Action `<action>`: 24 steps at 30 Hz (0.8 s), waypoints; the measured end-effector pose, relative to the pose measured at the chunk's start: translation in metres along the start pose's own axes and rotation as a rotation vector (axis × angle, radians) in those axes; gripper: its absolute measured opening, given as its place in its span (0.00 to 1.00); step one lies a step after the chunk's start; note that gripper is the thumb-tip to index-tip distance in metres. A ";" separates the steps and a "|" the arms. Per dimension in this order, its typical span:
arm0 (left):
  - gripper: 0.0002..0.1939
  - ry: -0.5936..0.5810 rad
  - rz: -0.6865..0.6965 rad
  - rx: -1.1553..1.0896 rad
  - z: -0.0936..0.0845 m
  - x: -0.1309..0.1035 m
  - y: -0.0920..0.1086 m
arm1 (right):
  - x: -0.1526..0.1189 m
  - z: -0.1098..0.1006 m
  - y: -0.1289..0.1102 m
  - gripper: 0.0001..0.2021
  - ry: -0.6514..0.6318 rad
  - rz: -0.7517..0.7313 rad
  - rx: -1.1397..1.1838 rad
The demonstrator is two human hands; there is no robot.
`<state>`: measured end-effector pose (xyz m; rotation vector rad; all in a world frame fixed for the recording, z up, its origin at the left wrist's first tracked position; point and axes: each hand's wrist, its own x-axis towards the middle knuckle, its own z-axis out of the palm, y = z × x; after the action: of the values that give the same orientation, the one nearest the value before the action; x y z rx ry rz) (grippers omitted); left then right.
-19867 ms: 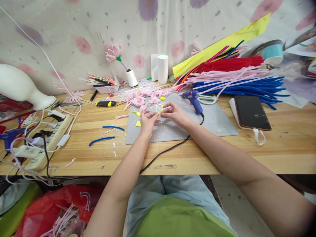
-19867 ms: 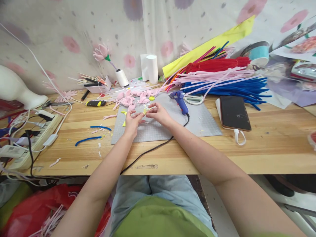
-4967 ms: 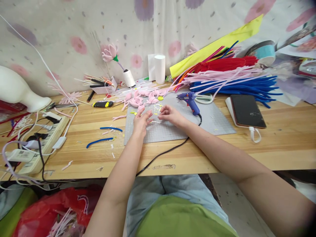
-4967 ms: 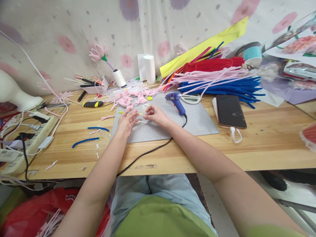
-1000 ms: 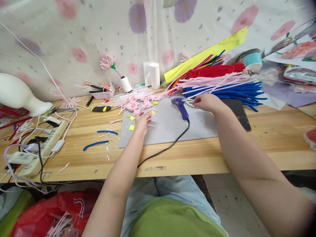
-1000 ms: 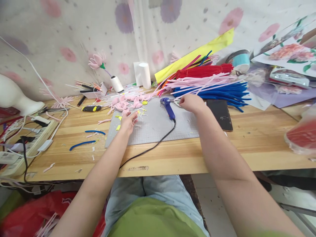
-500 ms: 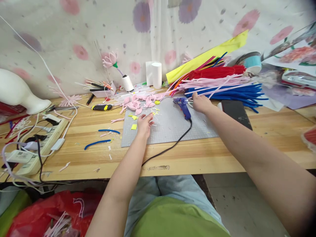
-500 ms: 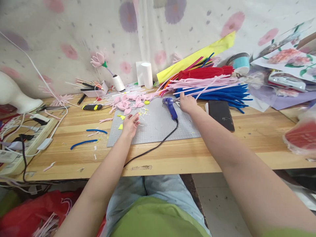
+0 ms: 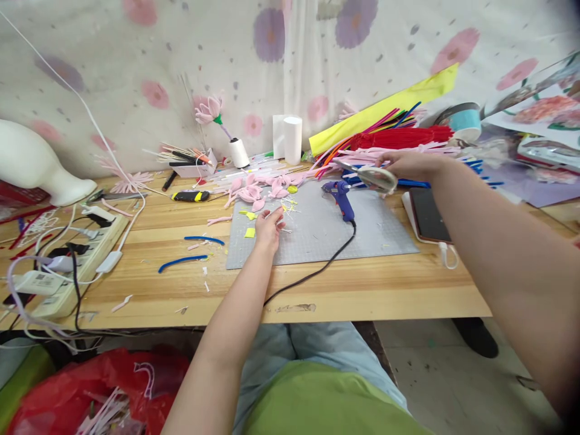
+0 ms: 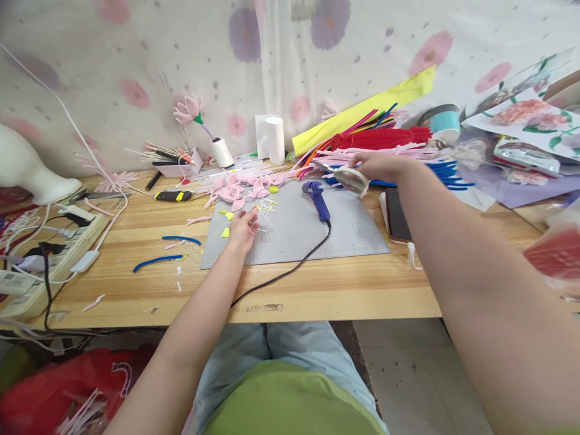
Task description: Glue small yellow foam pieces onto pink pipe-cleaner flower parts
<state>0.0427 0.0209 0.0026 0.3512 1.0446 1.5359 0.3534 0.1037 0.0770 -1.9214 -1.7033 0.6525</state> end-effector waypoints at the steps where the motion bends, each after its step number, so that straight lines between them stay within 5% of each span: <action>1: 0.18 0.004 -0.004 -0.008 0.000 0.001 0.000 | -0.002 -0.010 -0.002 0.07 -0.175 0.056 0.245; 3: 0.18 0.013 -0.014 -0.025 -0.001 0.002 0.001 | -0.008 -0.026 -0.007 0.11 -0.348 0.151 0.599; 5: 0.18 0.016 -0.024 -0.040 -0.001 0.003 0.001 | -0.015 -0.032 -0.014 0.13 -0.388 0.180 0.789; 11: 0.18 0.021 -0.027 -0.066 -0.001 0.003 0.001 | -0.032 -0.017 -0.042 0.18 -0.215 -0.044 1.006; 14: 0.16 0.039 -0.040 -0.097 -0.001 0.003 0.002 | -0.042 -0.001 -0.060 0.10 -0.149 -0.178 1.072; 15: 0.15 0.044 -0.049 -0.112 0.000 0.003 0.003 | -0.047 0.007 -0.067 0.06 -0.160 -0.233 1.052; 19: 0.08 0.052 -0.092 -0.198 -0.001 0.004 0.009 | -0.074 0.062 -0.088 0.24 -0.192 -0.425 0.709; 24: 0.04 0.076 -0.140 -0.297 -0.004 0.007 0.015 | -0.091 0.137 -0.083 0.20 -0.005 -0.507 0.264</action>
<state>0.0279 0.0269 0.0095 0.0134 0.8642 1.5594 0.1926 0.0278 0.0281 -1.2402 -1.8957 0.6401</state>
